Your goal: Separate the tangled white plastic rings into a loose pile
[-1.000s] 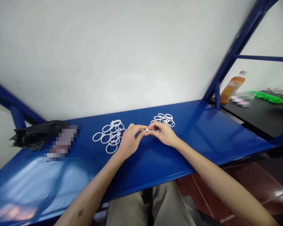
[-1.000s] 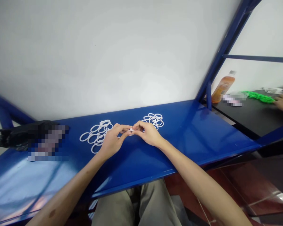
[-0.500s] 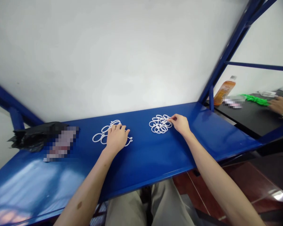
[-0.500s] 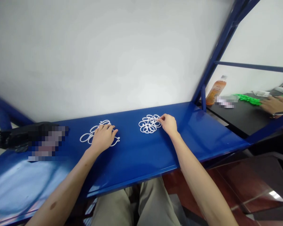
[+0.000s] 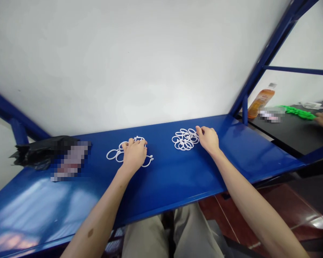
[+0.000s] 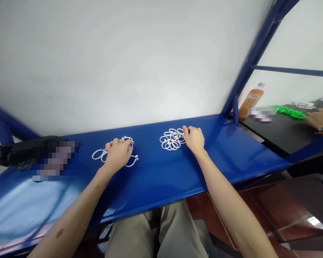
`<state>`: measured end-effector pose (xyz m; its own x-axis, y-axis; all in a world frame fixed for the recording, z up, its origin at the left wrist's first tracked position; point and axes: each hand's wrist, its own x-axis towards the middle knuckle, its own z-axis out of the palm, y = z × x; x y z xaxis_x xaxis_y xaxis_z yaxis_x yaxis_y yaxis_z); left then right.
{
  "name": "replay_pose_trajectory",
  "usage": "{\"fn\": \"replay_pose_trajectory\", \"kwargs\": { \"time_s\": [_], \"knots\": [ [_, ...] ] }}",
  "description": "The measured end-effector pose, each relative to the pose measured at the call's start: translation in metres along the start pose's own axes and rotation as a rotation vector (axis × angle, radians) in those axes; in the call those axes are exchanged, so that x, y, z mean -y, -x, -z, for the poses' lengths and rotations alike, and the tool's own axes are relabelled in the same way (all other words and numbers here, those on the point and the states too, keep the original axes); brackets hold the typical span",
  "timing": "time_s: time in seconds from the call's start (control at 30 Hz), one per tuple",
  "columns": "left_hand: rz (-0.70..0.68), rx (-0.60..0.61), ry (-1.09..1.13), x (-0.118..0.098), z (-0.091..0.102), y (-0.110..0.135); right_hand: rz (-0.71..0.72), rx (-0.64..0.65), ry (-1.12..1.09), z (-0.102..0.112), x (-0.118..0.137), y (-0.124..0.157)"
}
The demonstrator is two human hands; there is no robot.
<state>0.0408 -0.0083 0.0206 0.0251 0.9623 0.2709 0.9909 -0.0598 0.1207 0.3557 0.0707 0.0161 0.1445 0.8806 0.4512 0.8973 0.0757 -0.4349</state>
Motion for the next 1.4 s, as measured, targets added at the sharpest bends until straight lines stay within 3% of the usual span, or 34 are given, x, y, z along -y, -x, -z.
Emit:
{"fn": "replay_pose_trajectory", "kwargs": {
  "time_s": [0.17,0.4,0.57,0.67,0.77,0.9,1.1,1.4],
  "knots": [
    [0.015,-0.016,0.076,-0.001,-0.002,0.001,0.247,-0.099,-0.095,-0.007,0.010,0.007],
    [-0.039,-0.110,0.187,-0.002,-0.009,-0.003,0.519,-0.090,-0.243,-0.007,0.036,0.026],
    [-0.059,-0.222,0.559,-0.018,0.000,-0.001,0.712,-0.002,-0.310,-0.001,0.053,0.039],
    [-0.015,-0.137,0.914,-0.030,0.004,0.004,0.806,0.086,-0.324,-0.002,0.061,0.047],
    [0.015,-0.012,1.204,-0.037,0.003,0.006,0.823,0.150,-0.322,-0.004,0.067,0.054],
    [0.046,0.066,1.342,-0.039,0.000,0.006,0.782,0.225,-0.331,-0.003,0.071,0.059],
    [0.080,0.037,1.348,-0.041,0.003,0.006,0.732,0.358,-0.385,-0.005,0.075,0.068],
    [0.069,0.053,1.203,-0.038,0.002,0.005,0.657,0.354,-0.533,-0.019,0.072,0.067]
  ]
}}
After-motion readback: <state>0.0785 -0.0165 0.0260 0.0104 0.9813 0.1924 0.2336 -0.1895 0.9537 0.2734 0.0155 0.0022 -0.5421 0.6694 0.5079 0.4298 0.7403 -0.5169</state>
